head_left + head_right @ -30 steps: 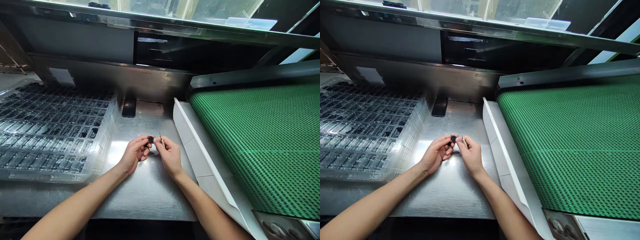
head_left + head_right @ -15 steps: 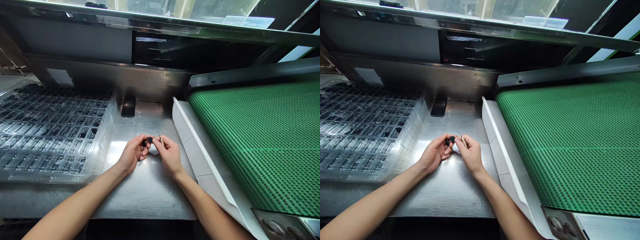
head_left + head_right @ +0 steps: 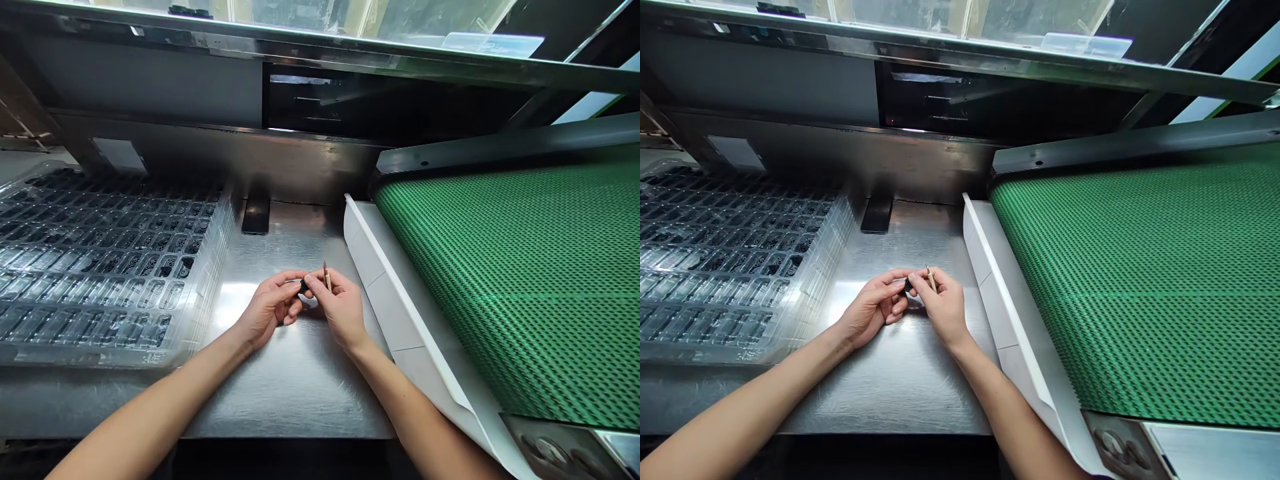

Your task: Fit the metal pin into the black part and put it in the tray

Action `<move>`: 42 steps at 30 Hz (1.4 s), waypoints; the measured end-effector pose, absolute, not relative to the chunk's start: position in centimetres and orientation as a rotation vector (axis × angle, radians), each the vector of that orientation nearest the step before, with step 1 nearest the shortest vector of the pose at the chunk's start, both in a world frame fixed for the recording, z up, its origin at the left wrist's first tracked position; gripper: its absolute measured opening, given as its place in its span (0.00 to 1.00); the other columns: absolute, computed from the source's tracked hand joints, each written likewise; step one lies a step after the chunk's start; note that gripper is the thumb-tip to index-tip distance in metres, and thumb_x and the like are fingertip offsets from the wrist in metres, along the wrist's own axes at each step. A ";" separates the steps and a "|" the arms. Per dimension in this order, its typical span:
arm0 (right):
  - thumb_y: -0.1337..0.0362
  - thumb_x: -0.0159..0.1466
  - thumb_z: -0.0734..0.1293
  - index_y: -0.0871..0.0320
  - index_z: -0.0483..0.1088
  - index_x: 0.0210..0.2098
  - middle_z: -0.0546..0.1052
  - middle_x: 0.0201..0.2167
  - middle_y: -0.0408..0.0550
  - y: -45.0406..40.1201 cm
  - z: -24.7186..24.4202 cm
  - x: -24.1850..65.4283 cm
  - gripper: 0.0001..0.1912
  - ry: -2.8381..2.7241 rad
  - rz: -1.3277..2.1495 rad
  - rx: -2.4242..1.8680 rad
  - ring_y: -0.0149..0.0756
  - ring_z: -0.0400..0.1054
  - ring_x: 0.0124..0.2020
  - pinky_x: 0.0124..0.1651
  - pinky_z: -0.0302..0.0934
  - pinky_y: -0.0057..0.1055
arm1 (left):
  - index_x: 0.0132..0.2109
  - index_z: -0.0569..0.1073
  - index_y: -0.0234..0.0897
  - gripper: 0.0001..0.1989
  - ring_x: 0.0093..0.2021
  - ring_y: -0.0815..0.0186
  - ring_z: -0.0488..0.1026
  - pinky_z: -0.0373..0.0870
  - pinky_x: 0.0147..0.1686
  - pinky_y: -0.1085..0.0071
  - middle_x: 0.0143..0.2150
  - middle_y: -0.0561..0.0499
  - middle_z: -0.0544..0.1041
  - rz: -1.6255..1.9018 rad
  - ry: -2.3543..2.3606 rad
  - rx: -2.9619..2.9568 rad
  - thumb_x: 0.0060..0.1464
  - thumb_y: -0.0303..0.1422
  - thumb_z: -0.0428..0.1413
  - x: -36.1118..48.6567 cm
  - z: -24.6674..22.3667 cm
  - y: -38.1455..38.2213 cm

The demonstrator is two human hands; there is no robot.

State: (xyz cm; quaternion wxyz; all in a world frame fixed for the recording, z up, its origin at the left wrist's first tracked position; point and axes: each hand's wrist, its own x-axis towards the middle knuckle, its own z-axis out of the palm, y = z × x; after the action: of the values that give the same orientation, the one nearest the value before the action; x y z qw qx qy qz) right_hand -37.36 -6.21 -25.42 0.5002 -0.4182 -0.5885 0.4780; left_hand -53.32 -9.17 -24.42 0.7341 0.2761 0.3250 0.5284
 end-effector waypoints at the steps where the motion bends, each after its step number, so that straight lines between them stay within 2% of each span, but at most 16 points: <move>1: 0.48 0.67 0.75 0.59 0.77 0.38 0.77 0.27 0.45 -6.2 -25.4 -37.4 0.19 -1.417 1.158 -1.010 0.35 0.70 0.28 0.32 0.63 0.29 | 0.53 0.80 0.33 0.23 0.23 0.74 0.67 0.57 0.19 0.78 0.35 0.49 0.76 1.160 0.711 0.614 0.52 0.37 0.72 -53.3 -24.4 -9.2; 6: 0.48 0.65 0.77 0.56 0.70 0.44 0.74 0.25 0.40 -6.3 -25.4 -37.7 0.22 -1.337 1.165 -0.969 0.37 0.73 0.28 0.29 0.62 0.27 | 0.51 0.82 0.32 0.20 0.24 0.75 0.66 0.59 0.20 0.79 0.37 0.48 0.76 1.176 0.696 0.649 0.54 0.37 0.71 -53.2 -24.7 -9.1; 8: 0.49 0.66 0.76 0.55 0.69 0.47 0.73 0.25 0.39 -6.3 -25.4 -37.6 0.21 -1.364 1.121 -0.959 0.37 0.73 0.29 0.31 0.62 0.28 | 0.51 0.82 0.32 0.19 0.25 0.75 0.67 0.60 0.20 0.79 0.38 0.47 0.77 1.205 0.694 0.649 0.55 0.37 0.71 -53.3 -24.8 -9.0; 14: 0.47 0.77 0.63 0.56 0.73 0.58 0.64 0.24 0.38 -6.3 -25.9 -37.1 0.22 -1.573 0.934 -0.898 0.33 0.59 0.25 0.30 0.56 0.30 | 0.54 0.80 0.35 0.19 0.26 0.75 0.67 0.61 0.21 0.79 0.38 0.50 0.75 1.286 0.669 0.632 0.58 0.38 0.69 -53.5 -24.4 -8.9; 17: 0.50 0.78 0.64 0.56 0.73 0.62 0.62 0.23 0.36 -6.5 -25.9 -37.0 0.21 -1.701 0.792 -0.931 0.32 0.58 0.25 0.32 0.57 0.29 | 0.55 0.79 0.36 0.20 0.27 0.74 0.67 0.62 0.22 0.79 0.37 0.51 0.74 1.303 0.653 0.630 0.58 0.38 0.70 -53.5 -24.2 -8.9; 24: 0.55 0.77 0.66 0.56 0.68 0.69 0.70 0.26 0.38 -6.5 -25.9 -36.9 0.25 -1.867 0.625 -0.961 0.31 0.66 0.26 0.33 0.59 0.28 | 0.57 0.79 0.36 0.21 0.26 0.74 0.66 0.61 0.21 0.79 0.34 0.51 0.73 1.323 0.627 0.615 0.59 0.37 0.69 -53.6 -24.1 -8.9; 42: 0.57 0.78 0.65 0.55 0.69 0.70 0.77 0.31 0.42 -6.4 -26.0 -36.8 0.24 -1.898 0.552 -0.952 0.32 0.72 0.33 0.37 0.62 0.26 | 0.56 0.79 0.34 0.19 0.26 0.73 0.66 0.62 0.22 0.79 0.33 0.51 0.73 1.326 0.634 0.631 0.60 0.35 0.68 -53.8 -24.2 -8.9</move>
State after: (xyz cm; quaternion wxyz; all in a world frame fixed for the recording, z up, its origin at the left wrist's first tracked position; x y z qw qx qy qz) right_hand -36.82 -6.44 -26.02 0.4562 -0.3863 -0.7698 0.2238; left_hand -53.83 -8.87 -24.22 0.6969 0.2828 0.2845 0.5944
